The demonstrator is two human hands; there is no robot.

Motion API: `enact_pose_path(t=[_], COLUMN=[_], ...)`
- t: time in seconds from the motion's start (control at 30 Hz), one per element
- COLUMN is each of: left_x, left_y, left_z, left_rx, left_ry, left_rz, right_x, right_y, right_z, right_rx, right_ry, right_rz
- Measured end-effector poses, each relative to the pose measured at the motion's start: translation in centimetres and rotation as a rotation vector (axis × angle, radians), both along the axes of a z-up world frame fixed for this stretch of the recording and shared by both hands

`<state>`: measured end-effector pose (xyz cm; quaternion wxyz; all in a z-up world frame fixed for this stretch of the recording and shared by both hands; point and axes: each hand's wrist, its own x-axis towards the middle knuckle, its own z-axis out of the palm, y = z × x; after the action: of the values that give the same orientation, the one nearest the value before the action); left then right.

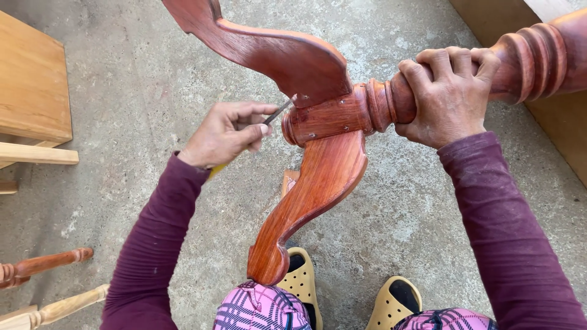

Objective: The person sits on the floor with a wooden furniture leg and presses wood filler into the screw holes on the leg using a small chisel-like tool, reloading filler from a wooden block, then scrapes the filled holes flush and rotates the leg to reach other holes.

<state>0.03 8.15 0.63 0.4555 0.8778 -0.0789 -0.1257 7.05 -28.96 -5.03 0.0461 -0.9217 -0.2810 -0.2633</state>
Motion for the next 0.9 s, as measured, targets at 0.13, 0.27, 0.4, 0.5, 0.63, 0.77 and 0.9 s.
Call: enact_pose_path(t=[0.13, 0.27, 0.4, 0.5, 0.63, 0.77, 0.9], left_x=[-0.7, -0.6, -0.7, -0.5, -0.5, -0.3, -0.1], left_y=[1.1, 1.3, 0.1, -0.7, -1.9, -2.1, -2.5], left_z=[-2.8, -5.2, -6.2, -7.1, -6.4, -6.9, -6.7], left_rx=[-0.433, -0.428, -0.358, -0.161, 0.002, 0.069, 0.055], left_ry=[0.217, 0.187, 0.102, -0.267, -0.370, -0.520, -0.500], left_rz=[0.080, 0.061, 0.124, 0.042, 0.108, 0.094, 0.103], right_x=[0.0, 0.0, 0.0, 0.0, 0.0, 0.1, 0.2], right_y=[0.0, 0.1, -0.1, -0.1, -0.1, -0.3, -0.4], right_z=[-0.1, -0.1, -0.4, -0.4, -0.3, -0.6, -0.9], right_rx=[-0.024, -0.032, -0.033, -0.041, -0.049, -0.072, -0.083], right_ry=[-0.019, 0.002, 0.022, 0.019, 0.012, -0.020, -0.032], right_rz=[-0.004, -0.015, -0.016, -0.012, -0.012, -0.013, -0.012])
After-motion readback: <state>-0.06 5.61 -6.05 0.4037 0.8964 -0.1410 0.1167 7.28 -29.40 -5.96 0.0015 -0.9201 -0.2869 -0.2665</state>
